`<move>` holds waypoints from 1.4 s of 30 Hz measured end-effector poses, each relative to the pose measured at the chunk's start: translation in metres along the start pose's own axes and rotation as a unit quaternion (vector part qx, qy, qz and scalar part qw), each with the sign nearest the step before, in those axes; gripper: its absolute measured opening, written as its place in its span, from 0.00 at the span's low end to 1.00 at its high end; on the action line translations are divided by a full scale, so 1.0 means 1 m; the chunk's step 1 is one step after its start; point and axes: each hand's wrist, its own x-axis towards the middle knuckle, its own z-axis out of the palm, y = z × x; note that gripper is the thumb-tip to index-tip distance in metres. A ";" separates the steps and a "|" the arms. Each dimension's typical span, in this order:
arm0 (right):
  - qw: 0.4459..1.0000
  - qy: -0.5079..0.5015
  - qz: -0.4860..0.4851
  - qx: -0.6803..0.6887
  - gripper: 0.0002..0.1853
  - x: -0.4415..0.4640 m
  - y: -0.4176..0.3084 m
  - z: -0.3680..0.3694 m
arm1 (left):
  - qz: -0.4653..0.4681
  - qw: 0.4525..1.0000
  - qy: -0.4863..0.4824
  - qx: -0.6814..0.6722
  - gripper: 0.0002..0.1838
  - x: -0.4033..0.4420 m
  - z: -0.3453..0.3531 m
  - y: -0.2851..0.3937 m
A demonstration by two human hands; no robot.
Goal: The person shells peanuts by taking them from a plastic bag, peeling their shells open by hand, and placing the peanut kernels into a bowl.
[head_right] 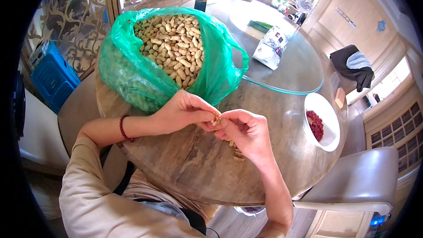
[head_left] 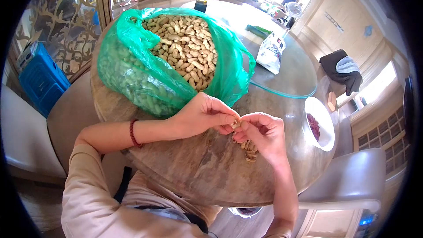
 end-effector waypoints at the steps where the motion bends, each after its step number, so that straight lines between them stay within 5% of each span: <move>1: 1.000 0.000 0.000 0.001 0.06 0.001 0.000 0.000 | -0.008 1.000 0.004 0.000 0.10 0.000 0.000 -0.001; 6: 0.999 -0.034 -0.003 -0.020 0.06 0.003 0.007 -0.008 | -0.003 0.998 0.017 0.054 0.11 -0.003 0.004 -0.001; 9: 0.997 -0.013 0.005 -0.080 0.05 0.005 0.003 -0.012 | 0.117 0.966 0.046 0.225 0.13 -0.008 0.004 0.005; 12: 0.962 -0.012 -0.095 -0.255 0.05 0.008 0.002 -0.021 | 0.418 0.760 0.117 0.484 0.15 -0.006 -0.005 0.024; 14: 0.963 -0.008 -0.068 -0.261 0.04 0.008 -0.004 -0.019 | 0.450 0.656 0.161 0.584 0.11 -0.005 -0.019 0.042; 19: 0.926 -0.064 -0.105 -0.357 0.04 0.008 0.001 -0.022 | 0.235 0.666 0.163 0.689 0.04 -0.008 -0.047 0.057; 23: 0.924 0.011 -0.126 -0.361 0.06 0.008 0.006 -0.018 | 0.195 0.670 0.165 0.697 0.04 -0.014 -0.050 0.060; 25: 0.910 0.042 -0.149 -0.384 0.06 0.009 0.011 -0.018 | 0.168 0.737 0.078 0.650 0.04 -0.018 -0.052 0.061; 28: 0.893 0.084 -0.177 -0.405 0.06 0.010 0.012 -0.016 | 0.108 0.754 -0.007 0.648 0.05 -0.022 -0.055 0.069; 33: 0.886 0.101 -0.185 -0.413 0.06 0.008 0.011 -0.014 | 0.126 0.770 -0.015 0.625 0.06 -0.019 -0.057 0.067; 36: 0.883 0.098 -0.188 -0.419 0.06 0.008 0.011 -0.014 | 0.196 0.783 0.068 0.587 0.07 -0.010 -0.053 0.060; 38: 0.878 0.091 -0.190 -0.429 0.06 0.007 0.011 -0.014 | 0.233 0.700 0.128 0.663 0.08 -0.004 -0.047 0.056; 42: 0.881 0.092 -0.207 -0.415 0.06 0.007 0.012 -0.011 | 0.219 0.655 0.086 0.718 0.10 0.002 -0.048 0.036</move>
